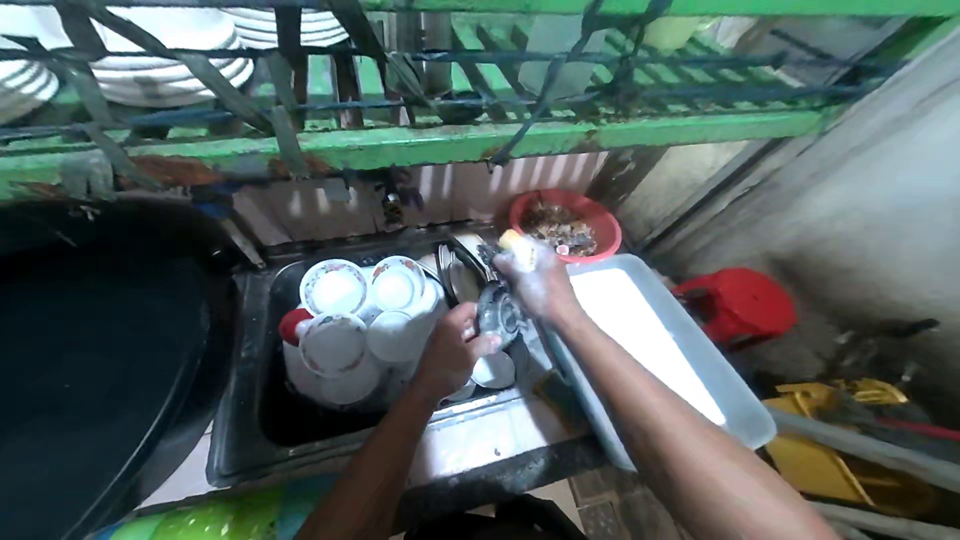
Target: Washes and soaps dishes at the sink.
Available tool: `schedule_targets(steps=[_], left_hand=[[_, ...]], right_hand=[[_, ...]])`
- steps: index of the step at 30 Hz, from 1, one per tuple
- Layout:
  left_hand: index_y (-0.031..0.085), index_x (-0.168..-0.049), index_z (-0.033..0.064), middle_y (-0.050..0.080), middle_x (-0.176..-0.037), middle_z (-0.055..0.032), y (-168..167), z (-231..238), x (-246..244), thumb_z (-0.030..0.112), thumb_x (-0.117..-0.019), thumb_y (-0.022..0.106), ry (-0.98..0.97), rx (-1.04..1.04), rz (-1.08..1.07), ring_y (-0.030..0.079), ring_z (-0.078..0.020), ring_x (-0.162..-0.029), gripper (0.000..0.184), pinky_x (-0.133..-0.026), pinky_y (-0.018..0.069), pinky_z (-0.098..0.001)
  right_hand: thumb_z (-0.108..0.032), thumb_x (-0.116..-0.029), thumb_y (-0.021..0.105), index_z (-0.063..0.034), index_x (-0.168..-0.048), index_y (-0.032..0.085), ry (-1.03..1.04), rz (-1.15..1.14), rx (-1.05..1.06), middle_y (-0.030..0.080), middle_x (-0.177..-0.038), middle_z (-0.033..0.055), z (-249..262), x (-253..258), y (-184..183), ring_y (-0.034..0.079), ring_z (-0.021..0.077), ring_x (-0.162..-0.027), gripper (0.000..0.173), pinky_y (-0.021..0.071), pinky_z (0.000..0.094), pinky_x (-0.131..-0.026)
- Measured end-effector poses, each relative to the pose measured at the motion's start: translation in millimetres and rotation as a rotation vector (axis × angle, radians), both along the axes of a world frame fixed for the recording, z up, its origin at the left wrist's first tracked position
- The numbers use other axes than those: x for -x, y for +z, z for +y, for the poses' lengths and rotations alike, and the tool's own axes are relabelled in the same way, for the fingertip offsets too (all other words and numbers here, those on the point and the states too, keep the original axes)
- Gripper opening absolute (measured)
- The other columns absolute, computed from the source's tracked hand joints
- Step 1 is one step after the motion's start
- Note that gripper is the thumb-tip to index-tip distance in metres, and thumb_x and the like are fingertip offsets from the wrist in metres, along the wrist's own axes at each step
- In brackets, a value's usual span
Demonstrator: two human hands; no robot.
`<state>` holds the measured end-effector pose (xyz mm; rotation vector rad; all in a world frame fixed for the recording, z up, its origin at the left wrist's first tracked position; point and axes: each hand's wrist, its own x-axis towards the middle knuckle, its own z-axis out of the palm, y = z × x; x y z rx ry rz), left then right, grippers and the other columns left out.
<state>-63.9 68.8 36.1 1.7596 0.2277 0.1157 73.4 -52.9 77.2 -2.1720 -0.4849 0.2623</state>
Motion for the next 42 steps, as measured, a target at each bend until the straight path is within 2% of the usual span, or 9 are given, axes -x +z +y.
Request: schedule_targets(steps=[4, 7, 12, 16, 19, 23, 34, 38, 42], left_hand=[[0.06, -0.128, 0.0054, 0.071, -0.108, -0.0128, -19, 2, 4, 0.011, -0.0879, 0.068, 0.146, 0.408, -0.088, 0.072, -0.0232, -0.09, 0.041, -0.079, 0.0629, -0.043], [0.058, -0.134, 0.0078, 0.071, -0.118, -0.0101, -23, 5, 7, 0.007, -0.083, 0.073, 0.09, 0.439, -0.069, 0.071, -0.0209, -0.103, 0.053, -0.087, 0.0616, -0.0419], [0.062, -0.117, 0.0049, 0.072, -0.098, -0.0033, -1, 30, 6, 0.017, -0.0812, 0.074, -0.178, 0.548, 0.073, 0.069, -0.0106, -0.086, 0.04, -0.077, 0.0604, -0.03], [0.064, -0.119, -0.0011, 0.071, -0.102, -0.0122, -4, 13, -13, -0.005, -0.0836, 0.071, 0.065, 0.3, 0.043, 0.069, -0.0168, -0.091, 0.037, -0.083, 0.0594, -0.0357], [0.056, -0.125, 0.0031, 0.067, -0.105, -0.0083, -11, 0, -4, 0.001, -0.0968, 0.06, 0.107, 0.237, -0.024, 0.066, -0.0121, -0.091, 0.028, -0.081, 0.0569, -0.0325], [0.059, -0.132, 0.0049, 0.07, -0.11, -0.0124, -9, 0, 8, -0.001, -0.0877, 0.065, 0.089, 0.219, 0.048, 0.069, -0.0194, -0.093, 0.045, -0.078, 0.0594, -0.0388], [0.06, -0.122, 0.0038, 0.069, -0.103, -0.0094, -19, 5, 5, -0.001, -0.0884, 0.061, 0.141, 0.246, -0.058, 0.068, -0.015, -0.09, 0.034, -0.076, 0.0586, -0.0359], [0.062, -0.128, 0.005, 0.071, -0.112, -0.0086, -12, 13, 16, 0.007, -0.089, 0.068, 0.159, 0.394, -0.143, 0.07, -0.0157, -0.097, 0.04, -0.085, 0.0603, -0.0365], [0.048, -0.15, 0.0154, 0.061, -0.141, -0.0069, -6, 14, 5, 0.011, -0.0992, 0.057, 0.155, 0.568, -0.22, 0.063, -0.0194, -0.119, 0.052, -0.098, 0.0549, -0.0422]], right_hand=[[-0.028, -0.097, 0.068, -0.012, -0.142, 0.05, 0.148, 0.665, -0.388, 0.071, -0.108, 0.0079, -23, -11, -7, 0.071, 0.0175, -0.09, 0.051, 0.0624, 0.0379, -0.078], [-0.012, -0.0836, 0.071, -0.0138, -0.137, 0.052, 0.182, 0.786, -0.572, 0.073, -0.099, 0.0074, -27, -2, -10, 0.073, 0.0175, -0.08, 0.056, 0.0638, 0.0367, -0.071], [-0.003, -0.0786, 0.075, -0.0053, -0.122, 0.062, 0.397, 0.544, -0.393, 0.073, -0.101, 0.0059, -17, -2, -4, 0.071, 0.0142, -0.087, 0.045, 0.0628, 0.0349, -0.079], [-0.041, -0.0927, 0.074, -0.0112, -0.135, 0.062, 0.182, -0.017, 0.081, 0.07, -0.117, 0.0148, 18, 13, 1, 0.068, 0.0301, -0.106, 0.053, 0.0553, 0.0588, -0.091], [-0.051, -0.0971, 0.065, -0.0134, -0.133, 0.064, 0.18, -0.324, 0.226, 0.069, -0.119, 0.0178, 36, 50, 5, 0.07, 0.0372, -0.105, 0.052, 0.0557, 0.0629, -0.083], [-0.043, -0.1, 0.064, -0.009, -0.129, 0.066, 0.018, -0.256, 0.161, 0.07, -0.118, 0.0182, 30, 24, -13, 0.069, 0.037, -0.108, 0.045, 0.0539, 0.0623, -0.092], [-0.048, -0.0991, 0.062, -0.0104, -0.13, 0.065, 0.081, -0.332, 0.194, 0.07, -0.118, 0.019, 46, 56, 2, 0.07, 0.0391, -0.104, 0.049, 0.0555, 0.0631, -0.083], [-0.049, -0.0996, 0.061, -0.0093, -0.133, 0.064, -0.013, 0.038, -0.063, 0.07, -0.12, 0.0145, 29, 17, -12, 0.067, 0.0285, -0.113, 0.052, 0.0533, 0.0565, -0.097], [-0.036, -0.109, 0.044, -0.0128, -0.137, 0.055, 0.099, 0.565, -0.476, 0.07, -0.113, 0.0061, 10, 21, -31, 0.068, 0.0146, -0.098, 0.038, 0.06, 0.0373, -0.085]])
